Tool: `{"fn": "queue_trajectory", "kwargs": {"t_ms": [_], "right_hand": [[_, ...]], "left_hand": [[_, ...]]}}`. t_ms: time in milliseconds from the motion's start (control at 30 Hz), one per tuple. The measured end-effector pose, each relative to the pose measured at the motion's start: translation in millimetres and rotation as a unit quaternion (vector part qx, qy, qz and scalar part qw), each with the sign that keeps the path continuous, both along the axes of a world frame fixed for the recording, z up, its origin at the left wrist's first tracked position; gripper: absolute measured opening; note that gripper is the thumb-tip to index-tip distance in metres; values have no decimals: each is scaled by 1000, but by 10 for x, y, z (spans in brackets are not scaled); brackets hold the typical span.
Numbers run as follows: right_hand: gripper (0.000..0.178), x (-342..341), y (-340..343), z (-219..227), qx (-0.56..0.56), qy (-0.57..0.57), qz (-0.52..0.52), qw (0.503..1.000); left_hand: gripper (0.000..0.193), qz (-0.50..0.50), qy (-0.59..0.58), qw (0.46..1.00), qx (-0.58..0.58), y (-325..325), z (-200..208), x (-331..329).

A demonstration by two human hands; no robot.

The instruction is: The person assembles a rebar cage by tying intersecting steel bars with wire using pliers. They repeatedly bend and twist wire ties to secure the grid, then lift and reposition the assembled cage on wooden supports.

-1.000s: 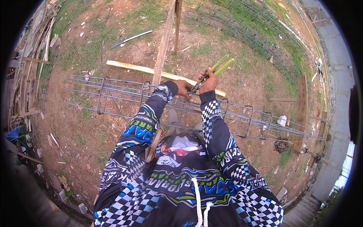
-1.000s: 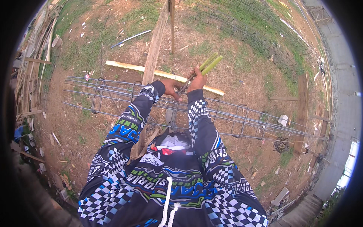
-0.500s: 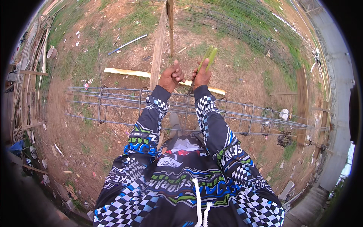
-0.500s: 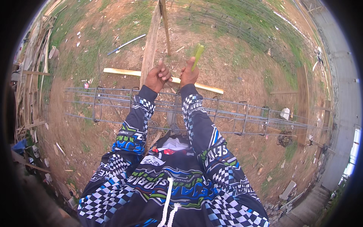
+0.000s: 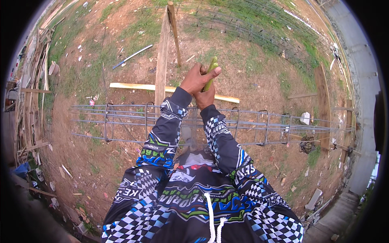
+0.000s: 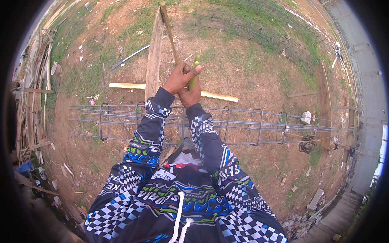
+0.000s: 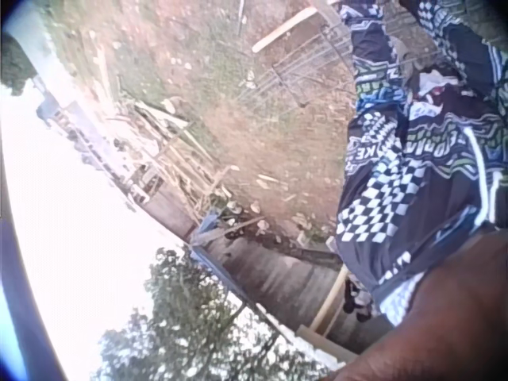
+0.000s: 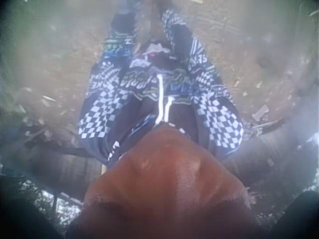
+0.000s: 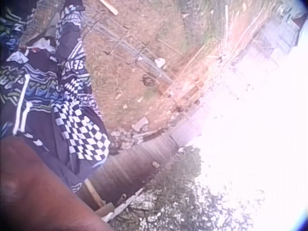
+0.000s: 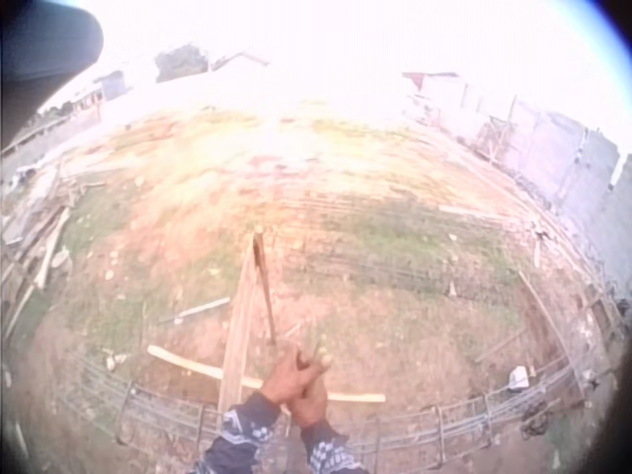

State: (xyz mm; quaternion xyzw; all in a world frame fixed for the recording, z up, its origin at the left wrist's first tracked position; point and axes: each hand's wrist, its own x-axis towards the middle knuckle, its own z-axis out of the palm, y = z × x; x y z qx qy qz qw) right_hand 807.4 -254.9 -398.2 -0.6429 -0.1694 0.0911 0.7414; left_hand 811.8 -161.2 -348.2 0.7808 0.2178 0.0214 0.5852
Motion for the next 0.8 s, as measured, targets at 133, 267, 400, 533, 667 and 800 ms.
{"fn": "queue_trajectory", "kwargs": {"t_ms": [133,267,400,533,667,800], "right_hand": [[38,53,30,-107,-102,38,-4,994],[38,-181,-17,-356,22,131,-44,990],[39,-401,-34,-443,37,118,-24,992],[40,-440,28,-396,26,91,0,995],[41,-367,102,-416,-13,78,18,997],[42,-402,122,-502,5,69,29,997]], "left_hand": [[73,117,-135,983,45,-254,33,27],[38,180,-257,946,-76,-613,360,-181],[18,114,-301,941,-107,-777,161,-815],[14,64,-419,906,-7,-808,151,-844],[15,167,-253,953,-10,-630,313,-554],[18,143,-329,930,-81,-869,154,-765]]}}
